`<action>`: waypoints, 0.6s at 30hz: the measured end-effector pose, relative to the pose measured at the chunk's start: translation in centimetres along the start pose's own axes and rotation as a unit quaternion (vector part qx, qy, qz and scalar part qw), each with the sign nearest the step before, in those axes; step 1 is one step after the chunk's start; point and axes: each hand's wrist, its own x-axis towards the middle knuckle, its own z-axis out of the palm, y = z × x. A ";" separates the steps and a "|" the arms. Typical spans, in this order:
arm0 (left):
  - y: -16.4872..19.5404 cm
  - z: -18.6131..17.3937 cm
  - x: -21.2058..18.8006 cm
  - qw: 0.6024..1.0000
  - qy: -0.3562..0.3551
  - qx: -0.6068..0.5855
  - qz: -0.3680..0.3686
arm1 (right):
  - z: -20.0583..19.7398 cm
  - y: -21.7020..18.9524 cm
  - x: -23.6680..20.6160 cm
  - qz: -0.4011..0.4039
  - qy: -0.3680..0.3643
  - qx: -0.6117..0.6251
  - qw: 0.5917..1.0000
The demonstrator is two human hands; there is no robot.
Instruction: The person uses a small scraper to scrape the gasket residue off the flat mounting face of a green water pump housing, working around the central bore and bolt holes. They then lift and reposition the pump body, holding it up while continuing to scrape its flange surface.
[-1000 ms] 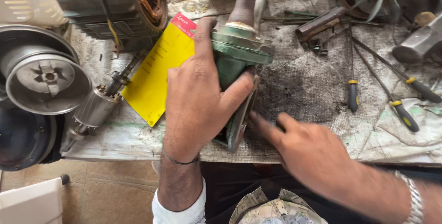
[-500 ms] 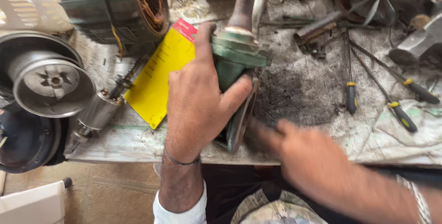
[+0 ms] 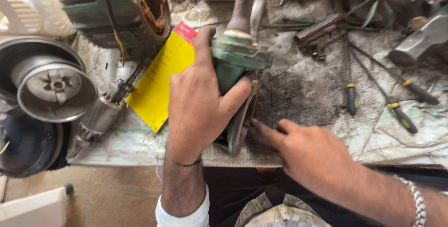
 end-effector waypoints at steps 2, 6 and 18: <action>-0.1 0.0 0.0 1.000 -0.006 -0.005 -0.007 | -0.1 0.6 -0.2 -0.025 0.035 0.001 0.999; -0.3 -0.1 0.0 1.000 -0.007 -0.011 -0.004 | -0.8 3.0 -2.0 -0.004 0.175 0.025 0.984; 0.2 0.1 0.2 0.999 0.004 0.031 -0.031 | -0.1 9.5 -2.2 0.092 0.487 0.061 0.866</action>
